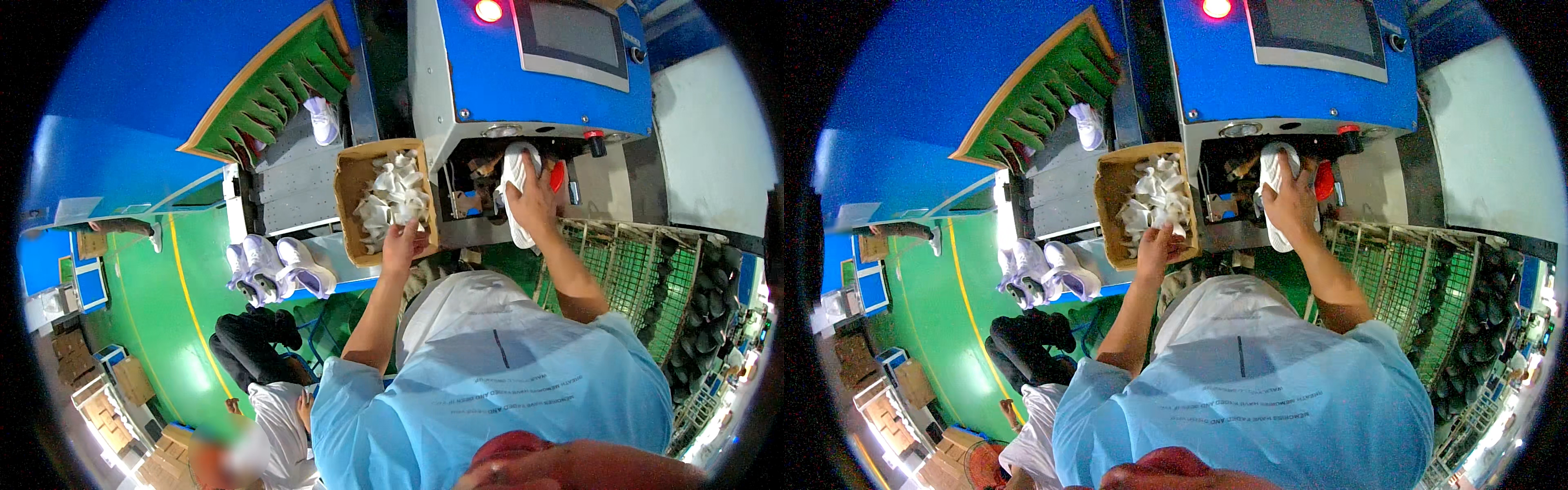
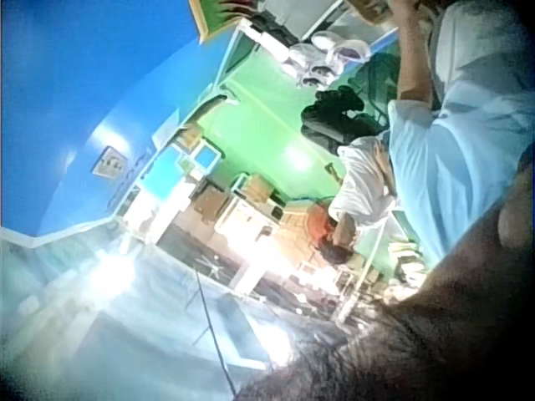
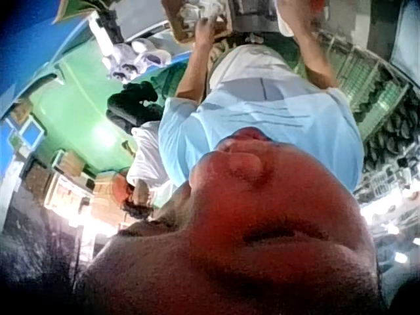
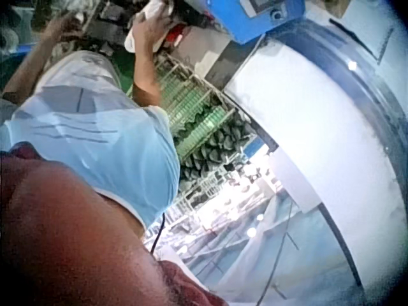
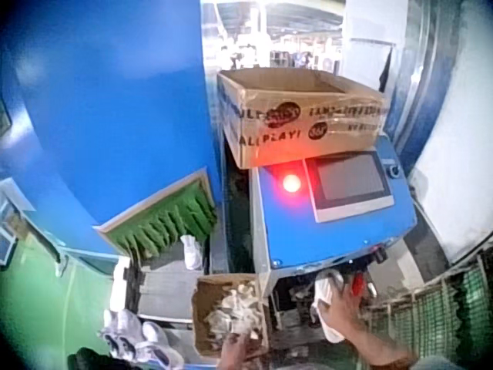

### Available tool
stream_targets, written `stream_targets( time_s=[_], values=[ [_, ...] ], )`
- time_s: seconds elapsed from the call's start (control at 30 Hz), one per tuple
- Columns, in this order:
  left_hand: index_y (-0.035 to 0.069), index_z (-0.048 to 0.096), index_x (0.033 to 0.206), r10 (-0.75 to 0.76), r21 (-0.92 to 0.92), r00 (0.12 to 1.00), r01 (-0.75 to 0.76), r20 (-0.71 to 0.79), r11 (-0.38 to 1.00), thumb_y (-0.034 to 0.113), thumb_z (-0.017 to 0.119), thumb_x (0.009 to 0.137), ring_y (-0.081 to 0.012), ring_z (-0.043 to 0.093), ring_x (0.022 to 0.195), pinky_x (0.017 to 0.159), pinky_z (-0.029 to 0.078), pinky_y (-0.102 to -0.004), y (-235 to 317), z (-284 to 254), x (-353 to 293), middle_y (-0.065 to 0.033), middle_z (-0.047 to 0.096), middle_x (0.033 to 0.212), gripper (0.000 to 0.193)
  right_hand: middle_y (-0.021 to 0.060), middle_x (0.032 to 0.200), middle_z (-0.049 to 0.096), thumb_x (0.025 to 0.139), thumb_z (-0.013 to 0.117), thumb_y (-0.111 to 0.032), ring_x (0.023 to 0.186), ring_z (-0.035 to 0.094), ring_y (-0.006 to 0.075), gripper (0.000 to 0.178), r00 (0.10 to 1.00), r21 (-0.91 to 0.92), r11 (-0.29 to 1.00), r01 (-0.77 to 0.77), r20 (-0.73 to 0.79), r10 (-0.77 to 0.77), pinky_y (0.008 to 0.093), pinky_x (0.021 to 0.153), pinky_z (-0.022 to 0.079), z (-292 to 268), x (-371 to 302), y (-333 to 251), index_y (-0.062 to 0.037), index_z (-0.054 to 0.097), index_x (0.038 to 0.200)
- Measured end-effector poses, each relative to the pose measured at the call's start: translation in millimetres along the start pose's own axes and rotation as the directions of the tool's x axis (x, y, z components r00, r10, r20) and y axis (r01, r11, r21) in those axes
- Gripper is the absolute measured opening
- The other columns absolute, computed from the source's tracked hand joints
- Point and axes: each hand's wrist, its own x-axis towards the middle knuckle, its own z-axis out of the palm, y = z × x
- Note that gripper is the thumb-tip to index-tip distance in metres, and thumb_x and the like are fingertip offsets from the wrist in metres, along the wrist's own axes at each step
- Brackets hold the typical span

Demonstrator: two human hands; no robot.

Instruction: The person takes shoes from a conveyor and a box, inserts a shoe last into each one, and places the assembled units onto a rack.

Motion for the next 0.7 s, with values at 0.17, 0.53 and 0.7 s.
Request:
stream_targets(
  time_s=[0.17, 0.53, 0.7],
  values=[
    [-0.002, 0.056, 0.125, 0.038, 0.059, 0.998, -0.041, 0.043, 0.997, 0.035, 0.059, 0.101, -0.0161, 0.064, 0.07, 0.058, 0.052, -0.0311, -32, -2, 33, -0.0096, 0.067, 0.089, 0.044, 0.0363, 0.123, 0.051, 0.094, 0.066, -0.036, 0.101, 0.063, 0.0496, 0.078, 0.954, 0.09, 0.987, 0.133, -0.282, -0.103, 0.0546, 0.079, 0.054, 8, -13, 3, -0.0163, 0.029, 0.16],
    [0.006, 0.07, 0.099, -0.558, 0.342, 0.441, 0.478, 0.703, 0.809, 0.077, 0.043, 0.094, -0.0231, 0.065, 0.071, 0.069, 0.056, -0.0352, -10, 106, -59, -0.0146, 0.07, 0.086, 0.076, 0.0185, 0.116, 0.06, 0.089, 0.073, -0.014, 0.091, 0.065, 0.0331, 0.067, 0.779, -0.013, 0.822, 0.57, -0.31, -0.545, 0.037, 0.069, 0.056, 6, -197, 62, -0.0068, 0.047, 0.151],
    [0.009, 0.07, 0.096, -0.54, 0.32, 0.449, 0.476, 0.712, 0.819, 0.059, 0.06, 0.094, -0.0216, 0.065, 0.077, 0.071, 0.054, -0.0366, -55, 97, -56, -0.0074, 0.069, 0.089, 0.051, 0.0147, 0.121, 0.067, 0.099, 0.067, -0.035, 0.093, 0.07, 0.0212, 0.079, 0.948, 0.912, 0.263, -0.315, 0.286, 0.141, 0.0317, 0.073, 0.057, 13, -186, 79, -0.0072, 0.024, 0.16]
  ],
)
